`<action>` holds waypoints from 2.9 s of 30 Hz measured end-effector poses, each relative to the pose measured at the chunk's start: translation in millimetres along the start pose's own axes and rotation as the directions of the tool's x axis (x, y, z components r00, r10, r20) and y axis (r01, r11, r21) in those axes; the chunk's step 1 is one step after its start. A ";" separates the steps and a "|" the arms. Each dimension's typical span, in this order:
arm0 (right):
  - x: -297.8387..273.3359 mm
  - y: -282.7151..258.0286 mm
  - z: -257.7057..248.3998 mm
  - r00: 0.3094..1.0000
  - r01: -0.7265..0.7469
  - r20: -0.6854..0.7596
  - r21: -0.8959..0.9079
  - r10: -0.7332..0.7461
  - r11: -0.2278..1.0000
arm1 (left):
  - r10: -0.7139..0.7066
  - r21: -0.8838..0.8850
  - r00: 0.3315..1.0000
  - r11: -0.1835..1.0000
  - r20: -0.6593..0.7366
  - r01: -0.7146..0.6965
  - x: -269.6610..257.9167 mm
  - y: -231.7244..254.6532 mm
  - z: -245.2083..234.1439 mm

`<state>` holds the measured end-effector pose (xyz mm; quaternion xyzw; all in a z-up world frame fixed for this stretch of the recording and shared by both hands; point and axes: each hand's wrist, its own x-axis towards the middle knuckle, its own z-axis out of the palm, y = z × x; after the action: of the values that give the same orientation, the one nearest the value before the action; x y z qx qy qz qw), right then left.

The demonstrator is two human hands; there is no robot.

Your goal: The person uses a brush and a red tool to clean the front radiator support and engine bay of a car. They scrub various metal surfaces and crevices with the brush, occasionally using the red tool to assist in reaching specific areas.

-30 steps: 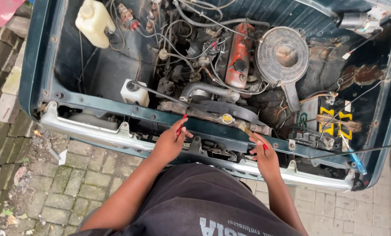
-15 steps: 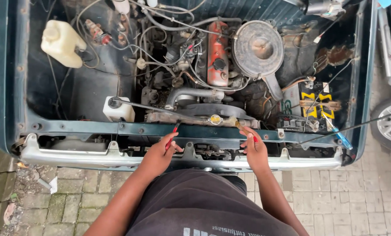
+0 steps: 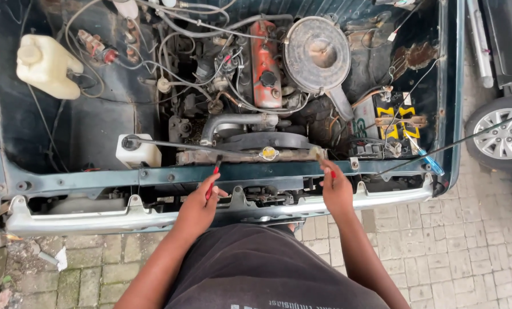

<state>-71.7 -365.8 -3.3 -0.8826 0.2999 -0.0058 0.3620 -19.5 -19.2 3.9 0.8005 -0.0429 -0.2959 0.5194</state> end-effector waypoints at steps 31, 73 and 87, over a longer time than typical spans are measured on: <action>-8.5 -8.7 31.5 0.996 -0.043 0.080 0.215 0.026 0.976 | 0.041 0.040 0.997 0.998 -0.061 -0.039 2.7 -19.0 -16.0; 37.4 19.6 -53.2 0.974 0.075 0.208 0.100 -0.094 0.992 | -0.097 -0.111 0.975 0.991 -0.201 0.076 2.8 19.1 68.6; 51.4 49.8 -77.7 0.950 0.121 0.280 0.068 -0.135 0.990 | -0.131 -0.076 0.978 0.990 -0.163 0.120 5.6 45.3 109.0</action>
<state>-73.3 -470.4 11.4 -0.8825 0.1867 0.0898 0.4222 -60.6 -129.9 9.2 0.8063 0.0615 -0.2610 0.5273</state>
